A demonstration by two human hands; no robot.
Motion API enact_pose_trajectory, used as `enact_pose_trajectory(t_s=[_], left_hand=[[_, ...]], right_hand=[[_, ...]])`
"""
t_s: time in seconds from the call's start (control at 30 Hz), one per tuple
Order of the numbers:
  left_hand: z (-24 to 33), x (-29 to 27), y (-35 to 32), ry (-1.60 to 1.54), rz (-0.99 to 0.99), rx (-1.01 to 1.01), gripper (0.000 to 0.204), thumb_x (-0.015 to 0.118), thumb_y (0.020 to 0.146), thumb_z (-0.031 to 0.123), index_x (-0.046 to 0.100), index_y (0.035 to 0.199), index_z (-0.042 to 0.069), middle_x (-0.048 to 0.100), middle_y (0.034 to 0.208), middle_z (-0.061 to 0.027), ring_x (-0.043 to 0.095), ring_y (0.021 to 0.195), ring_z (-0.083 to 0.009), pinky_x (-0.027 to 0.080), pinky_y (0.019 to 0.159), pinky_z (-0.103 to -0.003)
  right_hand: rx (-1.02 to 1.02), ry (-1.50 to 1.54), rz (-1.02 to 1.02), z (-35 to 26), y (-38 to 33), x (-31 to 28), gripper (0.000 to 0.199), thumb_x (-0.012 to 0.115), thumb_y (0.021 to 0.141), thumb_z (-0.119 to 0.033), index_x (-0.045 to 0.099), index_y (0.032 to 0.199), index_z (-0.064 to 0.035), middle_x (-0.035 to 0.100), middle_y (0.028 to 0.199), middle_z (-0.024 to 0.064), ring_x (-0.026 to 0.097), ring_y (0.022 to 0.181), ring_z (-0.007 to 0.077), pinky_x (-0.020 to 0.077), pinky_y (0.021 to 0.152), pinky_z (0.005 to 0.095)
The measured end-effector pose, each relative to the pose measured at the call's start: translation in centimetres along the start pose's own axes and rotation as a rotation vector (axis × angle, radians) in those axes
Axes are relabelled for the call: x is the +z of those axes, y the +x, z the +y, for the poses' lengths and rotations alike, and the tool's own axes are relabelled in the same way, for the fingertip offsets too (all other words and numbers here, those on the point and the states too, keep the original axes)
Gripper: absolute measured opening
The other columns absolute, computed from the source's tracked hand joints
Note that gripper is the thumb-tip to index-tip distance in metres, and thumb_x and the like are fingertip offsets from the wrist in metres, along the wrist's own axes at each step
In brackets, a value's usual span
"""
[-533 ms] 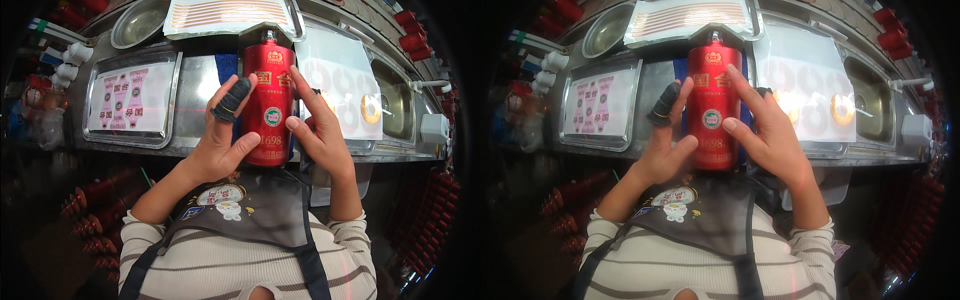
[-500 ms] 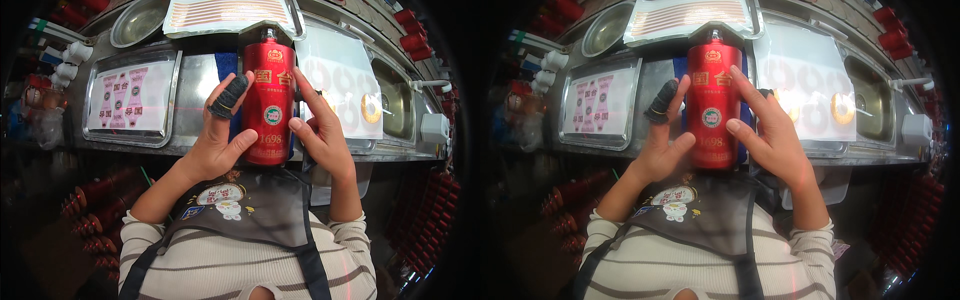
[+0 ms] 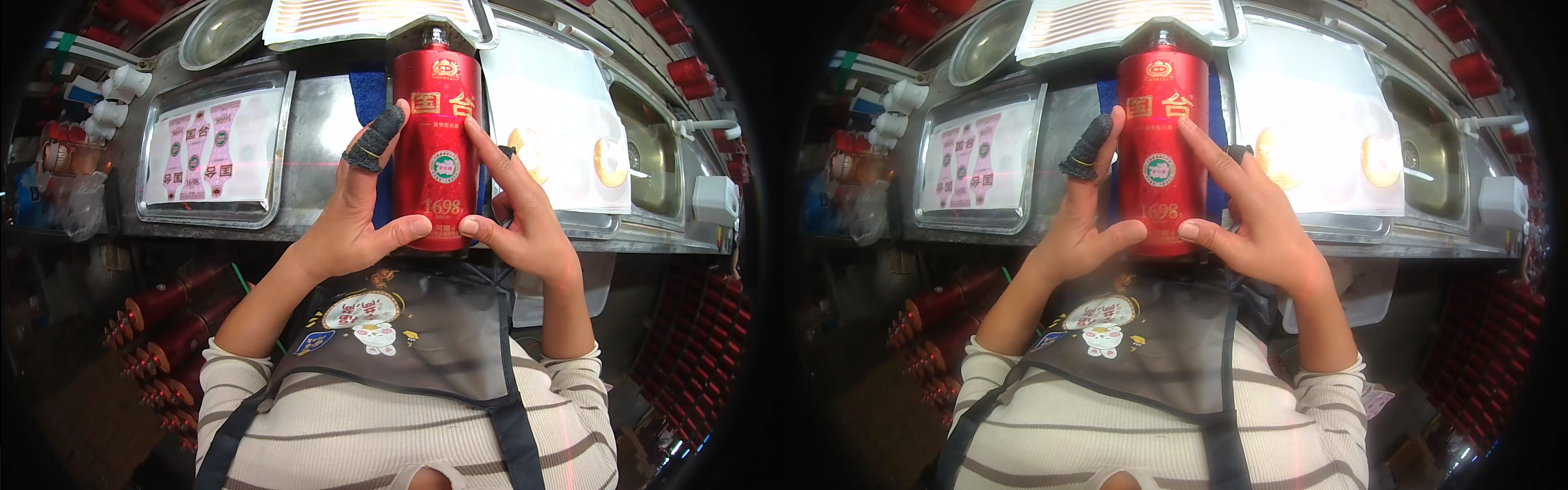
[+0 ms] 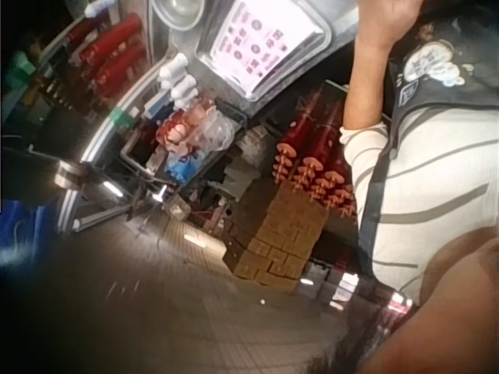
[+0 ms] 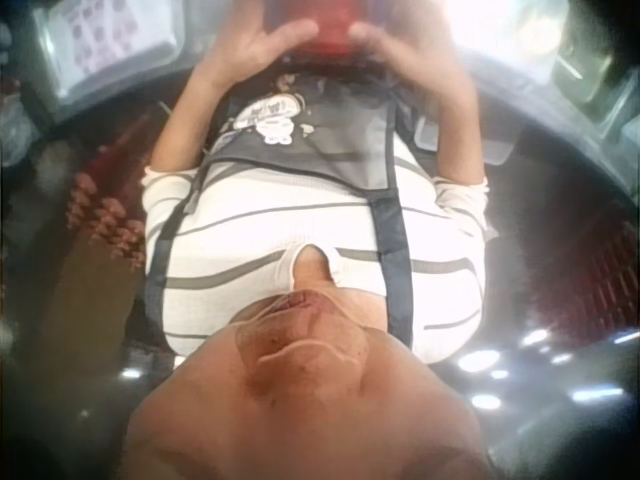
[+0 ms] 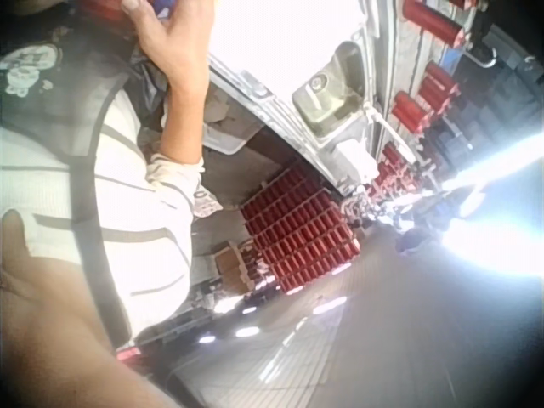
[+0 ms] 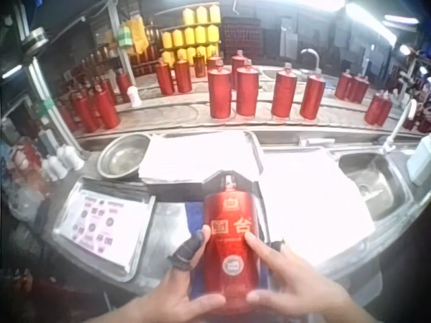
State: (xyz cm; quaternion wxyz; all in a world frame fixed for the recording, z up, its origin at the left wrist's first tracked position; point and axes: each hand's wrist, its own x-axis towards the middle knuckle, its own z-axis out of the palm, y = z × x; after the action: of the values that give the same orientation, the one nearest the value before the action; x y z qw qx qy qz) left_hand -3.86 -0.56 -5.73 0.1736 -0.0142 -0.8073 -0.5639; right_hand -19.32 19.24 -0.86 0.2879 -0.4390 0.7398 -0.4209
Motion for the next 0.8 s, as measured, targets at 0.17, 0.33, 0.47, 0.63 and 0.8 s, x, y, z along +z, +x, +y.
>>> enact_pose_trajectory(t_s=[0.17,0.33,0.47,0.63,0.8], left_hand=[[0.37,-0.37,0.21,-0.044,-0.016,0.013,0.095,0.073,0.093,0.028,0.012,0.162,0.005,0.017,0.169,-0.0152,0.02,0.155,-0.0305,0.016,0.125,-0.044],[0.03,-0.99,0.43,-0.226,-0.024,-0.011,0.085,0.067,0.097,0.018,0.012,0.162,0.006,0.015,0.171,-0.0116,0.017,0.156,-0.0266,0.015,0.126,-0.041],[0.11,-0.84,0.39,-0.105,-0.023,0.013,0.092,0.072,0.094,0.021,0.012,0.162,0.006,0.018,0.17,-0.0119,0.018,0.156,-0.0265,0.016,0.126,-0.041],[0.26,-0.44,0.53,-0.076,-0.011,0.003,0.1,0.078,0.089,0.024,0.012,0.162,0.006,0.02,0.169,-0.0125,0.02,0.156,-0.0271,0.017,0.126,-0.042],[0.85,-0.61,0.43,-0.054,0.0,0.002,0.098,0.078,0.09,0.021,0.013,0.162,0.006,0.02,0.168,-0.0144,0.02,0.155,-0.0281,0.017,0.125,-0.042]], right_hand=[[0.013,0.01,-0.048,0.18,-0.02,-0.38,0.095,0.077,0.083,-0.039,0.031,0.162,-0.0114,0.049,0.107,0.0063,0.036,0.072,0.009,0.0337,0.054,0.0226],[0.031,0.188,-0.014,0.51,-0.14,-0.05,0.082,0.071,0.088,-0.033,0.035,0.16,-0.0199,0.055,0.097,0.0073,0.035,0.072,0.0149,0.0361,0.06,0.0276],[0.094,0.149,-0.033,0.2,-0.27,-0.2,0.083,0.073,0.087,-0.032,0.035,0.16,-0.0207,0.055,0.101,0.0076,0.034,0.072,0.0149,0.0362,0.06,0.0263],[0.039,0.074,-0.04,0.24,-0.11,-0.29,0.095,0.079,0.082,-0.031,0.031,0.162,-0.0114,0.052,0.127,0.0081,0.036,0.07,0.0055,0.0348,0.055,0.0199],[0.027,0.135,-0.036,0.75,-0.18,-0.58,0.092,0.077,0.084,-0.028,0.031,0.162,-0.0118,0.052,0.135,0.0093,0.035,0.067,0.0054,0.0348,0.054,0.0198]])
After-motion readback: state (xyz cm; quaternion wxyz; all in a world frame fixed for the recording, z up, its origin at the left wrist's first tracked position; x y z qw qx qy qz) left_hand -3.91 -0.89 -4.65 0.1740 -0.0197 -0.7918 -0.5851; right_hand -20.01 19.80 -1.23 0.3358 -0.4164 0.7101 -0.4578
